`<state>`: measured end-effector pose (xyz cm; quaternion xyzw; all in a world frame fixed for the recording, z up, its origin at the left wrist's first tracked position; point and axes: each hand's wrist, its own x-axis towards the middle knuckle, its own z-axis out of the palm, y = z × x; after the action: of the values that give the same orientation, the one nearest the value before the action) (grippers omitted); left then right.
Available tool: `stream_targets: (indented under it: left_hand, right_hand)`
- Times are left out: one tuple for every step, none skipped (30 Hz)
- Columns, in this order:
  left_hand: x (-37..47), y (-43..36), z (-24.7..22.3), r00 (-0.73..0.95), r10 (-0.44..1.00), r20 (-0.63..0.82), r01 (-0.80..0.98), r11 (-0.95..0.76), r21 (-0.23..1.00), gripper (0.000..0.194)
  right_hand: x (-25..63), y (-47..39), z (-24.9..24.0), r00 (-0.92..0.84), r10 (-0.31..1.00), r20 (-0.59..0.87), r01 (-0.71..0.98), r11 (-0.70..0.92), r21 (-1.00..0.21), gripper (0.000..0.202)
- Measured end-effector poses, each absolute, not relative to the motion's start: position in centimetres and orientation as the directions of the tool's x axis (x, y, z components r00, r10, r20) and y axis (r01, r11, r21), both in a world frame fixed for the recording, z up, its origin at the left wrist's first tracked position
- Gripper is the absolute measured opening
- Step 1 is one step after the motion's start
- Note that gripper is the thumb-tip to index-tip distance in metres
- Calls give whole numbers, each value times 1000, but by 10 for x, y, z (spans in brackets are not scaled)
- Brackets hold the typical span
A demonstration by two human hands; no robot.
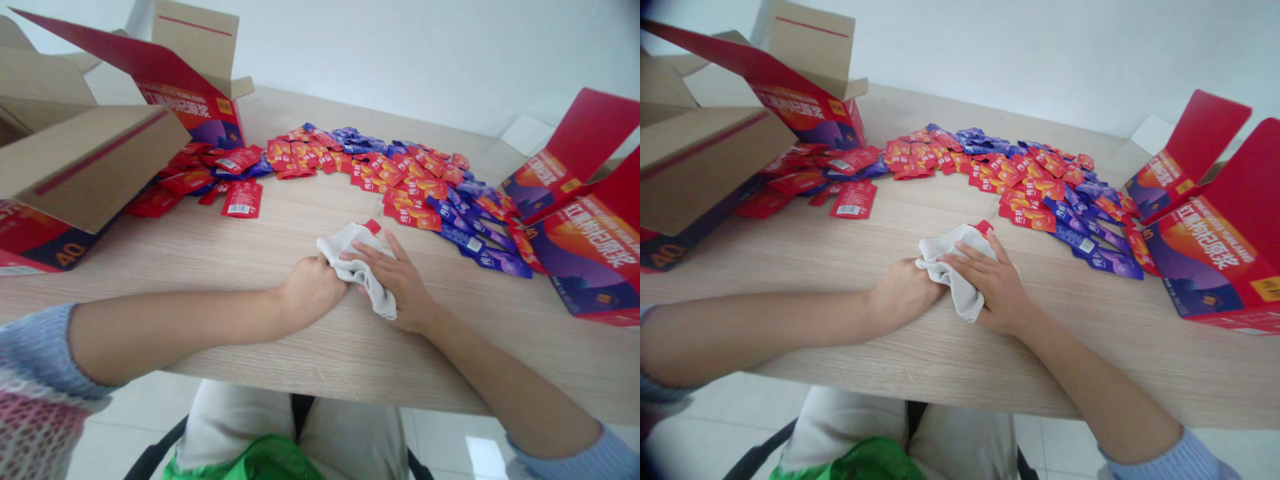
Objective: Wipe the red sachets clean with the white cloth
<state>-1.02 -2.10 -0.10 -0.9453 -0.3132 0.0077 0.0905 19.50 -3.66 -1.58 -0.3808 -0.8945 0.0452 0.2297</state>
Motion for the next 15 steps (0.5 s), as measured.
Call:
stream_targets:
  left_hand:
    - [-9, -21, -2, 796, 604, 35, 601, -783, -161, 23]
    - [-8, -21, -2, 790, 612, 36, 610, -777, -156, 22]
    - [-7, -21, -2, 787, 616, 36, 613, -774, -156, 22]
    - [-7, -21, -1, 787, 617, 29, 613, -775, -156, 22]
    - [-7, -21, 0, 787, 617, 18, 612, -776, -155, 23]
    - [-7, -20, 1, 790, 613, 4, 607, -780, -152, 24]
    - [-8, -19, 2, 791, 612, -7, 604, -783, -149, 26]
    - [-9, -19, 3, 792, 610, -15, 602, -785, -145, 28]
    - [-10, -18, 4, 794, 608, -19, 600, -787, -144, 30]
    - [-11, -18, 5, 797, 604, -18, 595, -790, -147, 32]
    - [-11, -17, 5, 801, 599, -15, 590, -792, -156, 33]
    - [-12, -18, 5, 804, 595, -9, 585, -793, -171, 34]
    - [-12, -18, 5, 805, 593, -1, 582, -791, -191, 35]
    - [-12, -18, 4, 807, 590, 11, 579, -787, -211, 35]
    - [-12, -18, 4, 805, 592, 26, 581, -781, -230, 35]
  right_hand:
    - [192, -35, -16, -655, 682, 326, 625, 731, -273, 53]
    - [190, -33, -16, -677, 677, 288, 606, 735, -303, 53]
    - [190, -29, -16, -676, 688, 263, 604, 723, -335, 51]
    - [191, -25, -16, -664, 707, 243, 613, 702, -364, 49]
    - [193, -21, -16, -652, 725, 223, 624, 680, -385, 46]
    - [196, -17, -15, -639, 742, 203, 637, 659, -400, 45]
    - [199, -13, -15, -628, 756, 187, 650, 641, -409, 44]
    - [202, -9, -15, -618, 767, 172, 662, 625, -413, 45]
    - [205, -6, -15, -612, 774, 161, 671, 616, -413, 45]
    - [208, -2, -15, -609, 777, 162, 674, 614, -410, 46]
    - [211, 1, -16, -608, 776, 169, 676, 618, -402, 48]
    - [213, 4, -17, -610, 771, 183, 675, 627, -390, 51]
    - [216, 6, -18, -613, 764, 201, 672, 638, -375, 54]
    - [218, 8, -19, -616, 758, 217, 672, 648, -357, 57]
    - [220, 9, -20, -612, 757, 228, 682, 652, -333, 60]
